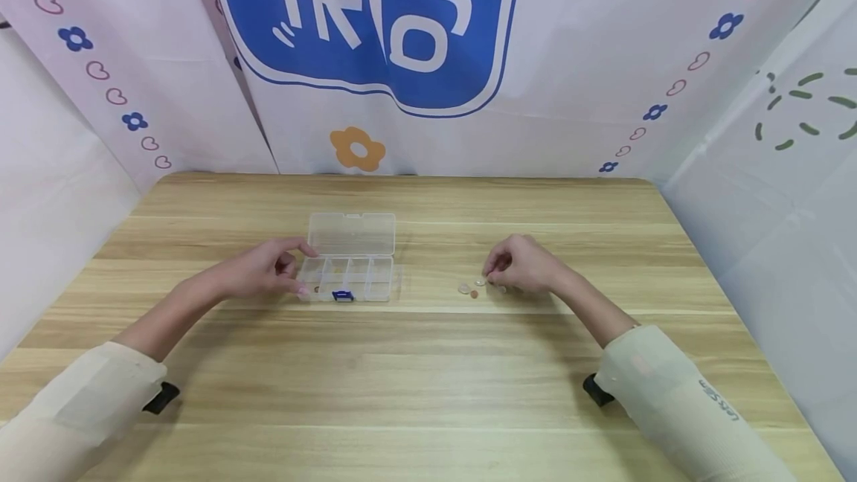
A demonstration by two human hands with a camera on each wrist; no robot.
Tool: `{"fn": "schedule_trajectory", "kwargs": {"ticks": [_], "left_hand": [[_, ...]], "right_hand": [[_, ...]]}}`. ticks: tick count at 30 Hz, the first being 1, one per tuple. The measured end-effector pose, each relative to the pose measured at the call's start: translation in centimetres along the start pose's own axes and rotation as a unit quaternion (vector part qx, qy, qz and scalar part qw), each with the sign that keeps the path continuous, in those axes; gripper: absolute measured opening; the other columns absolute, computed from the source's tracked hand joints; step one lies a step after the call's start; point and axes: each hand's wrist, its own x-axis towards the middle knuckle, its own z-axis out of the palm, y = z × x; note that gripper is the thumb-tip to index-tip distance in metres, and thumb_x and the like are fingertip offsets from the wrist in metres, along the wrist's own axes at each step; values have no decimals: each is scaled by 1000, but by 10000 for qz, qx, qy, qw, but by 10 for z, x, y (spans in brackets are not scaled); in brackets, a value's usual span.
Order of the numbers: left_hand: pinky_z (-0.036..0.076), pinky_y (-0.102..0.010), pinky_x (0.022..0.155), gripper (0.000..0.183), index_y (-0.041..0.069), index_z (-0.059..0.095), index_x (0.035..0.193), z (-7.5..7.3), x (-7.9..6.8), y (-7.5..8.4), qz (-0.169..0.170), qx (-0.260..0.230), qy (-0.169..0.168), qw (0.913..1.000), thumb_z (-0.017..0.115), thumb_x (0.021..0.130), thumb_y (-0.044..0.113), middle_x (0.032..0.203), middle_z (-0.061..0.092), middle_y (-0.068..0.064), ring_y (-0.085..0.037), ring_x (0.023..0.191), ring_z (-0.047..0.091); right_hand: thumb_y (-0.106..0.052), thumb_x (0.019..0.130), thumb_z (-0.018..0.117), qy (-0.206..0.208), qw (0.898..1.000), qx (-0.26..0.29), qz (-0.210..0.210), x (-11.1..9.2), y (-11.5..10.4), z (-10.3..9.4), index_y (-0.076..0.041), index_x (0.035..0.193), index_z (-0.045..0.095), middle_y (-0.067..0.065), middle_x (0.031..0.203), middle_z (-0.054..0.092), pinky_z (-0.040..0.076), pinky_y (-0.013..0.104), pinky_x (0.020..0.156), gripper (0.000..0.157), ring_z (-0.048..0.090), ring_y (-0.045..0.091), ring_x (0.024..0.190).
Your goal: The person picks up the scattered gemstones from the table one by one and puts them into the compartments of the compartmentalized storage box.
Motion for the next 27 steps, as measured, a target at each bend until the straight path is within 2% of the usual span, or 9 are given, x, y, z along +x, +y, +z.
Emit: {"fn": "schedule_trajectory", "kwargs": {"ticks": [13, 21, 27], "left_hand": [[36, -24, 55, 59, -14, 52, 134, -1, 0, 0, -18, 13, 18, 10000, 81, 91, 13, 63, 45, 2, -8, 55, 37], [36, -24, 54, 59, -14, 52, 134, -1, -1, -2, 23, 12, 26, 10000, 81, 91, 14, 63, 46, 2, -8, 56, 38], [36, -24, 55, 59, -14, 52, 134, 0, 1, -2, 35, 57, 7, 10000, 81, 91, 14, 64, 46, 2, -8, 56, 38]], "right_hand": [[4, 91, 72, 16, 10000, -82, -54, 3, -1, -1, 0, 93, 77, 6, 91, 75, 53, 23, 70, 7, 65, 15, 81], [4, 92, 69, 200, 9996, -167, -85, 2, -1, -4, 0, 94, 77, 7, 92, 75, 51, 25, 70, 10, 61, 15, 79], [2, 95, 68, 309, 9993, -210, -88, 1, -1, -8, 1, 97, 78, 10, 99, 76, 55, 33, 81, 10, 66, 18, 87]]}}
